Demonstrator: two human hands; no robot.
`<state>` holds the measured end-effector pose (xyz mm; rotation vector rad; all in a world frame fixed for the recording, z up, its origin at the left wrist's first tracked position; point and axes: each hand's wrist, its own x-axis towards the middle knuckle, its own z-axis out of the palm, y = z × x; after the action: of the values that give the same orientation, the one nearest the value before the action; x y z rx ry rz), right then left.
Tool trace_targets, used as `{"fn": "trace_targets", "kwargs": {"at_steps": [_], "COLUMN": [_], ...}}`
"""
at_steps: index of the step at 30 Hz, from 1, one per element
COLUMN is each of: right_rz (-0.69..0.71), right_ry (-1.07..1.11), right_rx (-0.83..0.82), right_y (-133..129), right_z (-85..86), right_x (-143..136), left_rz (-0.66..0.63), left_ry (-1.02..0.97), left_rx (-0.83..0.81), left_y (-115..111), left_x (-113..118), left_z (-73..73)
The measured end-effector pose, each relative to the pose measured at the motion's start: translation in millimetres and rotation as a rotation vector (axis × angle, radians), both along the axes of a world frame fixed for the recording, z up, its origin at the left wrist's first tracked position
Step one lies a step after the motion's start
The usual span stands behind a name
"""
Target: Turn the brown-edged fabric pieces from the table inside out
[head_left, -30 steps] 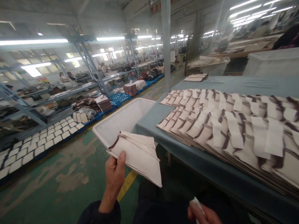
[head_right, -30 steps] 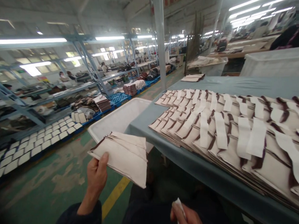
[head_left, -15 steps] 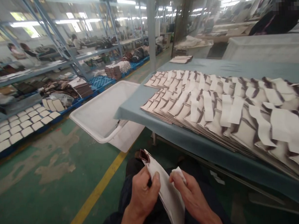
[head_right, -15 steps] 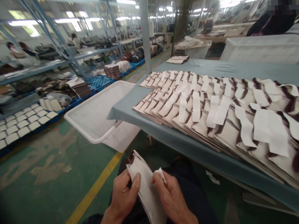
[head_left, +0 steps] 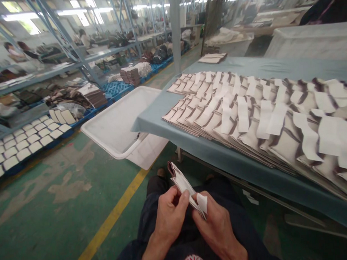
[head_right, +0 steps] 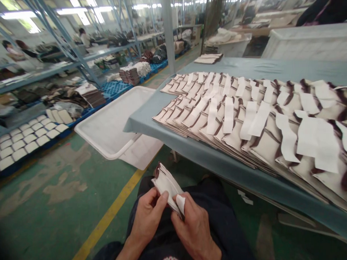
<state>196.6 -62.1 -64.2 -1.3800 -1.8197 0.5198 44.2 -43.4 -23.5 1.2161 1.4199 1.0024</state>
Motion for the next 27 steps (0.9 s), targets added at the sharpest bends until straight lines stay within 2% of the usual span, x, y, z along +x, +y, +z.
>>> {"fn": "trace_targets", "kwargs": {"at_steps": [5,6,9,12,15,17,21,27], "right_rz": [0.096,0.115,0.163,0.203,0.224,0.232,0.224,0.196], "right_ry": [0.055,0.05,0.016,-0.015,-0.017,-0.006,0.009,0.051], "right_rx": [0.07,0.081,0.091,0.105,0.154,0.181,0.174,0.126], "right_y": [14.0,15.0,15.2,13.4,11.9,11.1,7.6,1.2], "right_z": [1.0,1.3,1.2,-0.5,-1.5,-1.1,-1.6,-10.4], "right_x": [27.6,33.4,46.0,51.0,52.7,53.2,50.7,42.9], "left_rz": [0.203,0.193,0.054,-0.031,-0.109,-0.108,-0.02,0.025], "left_ry": [0.197,0.233,0.332,0.371,0.352,0.338,0.321,0.348], "left_rx": [0.205,0.227,0.294,0.406,0.433,0.426,0.411,0.483], "left_y": [4.8,6.9,14.5,21.8,25.1,24.0,17.5,12.7], "left_x": [-26.4,-31.5,-38.2,-34.1,-28.7,-27.2,-26.9,-19.0], "left_z": [-6.4,-7.6,-9.9,-11.3,-13.7,-16.5,-24.9,-35.2]}}
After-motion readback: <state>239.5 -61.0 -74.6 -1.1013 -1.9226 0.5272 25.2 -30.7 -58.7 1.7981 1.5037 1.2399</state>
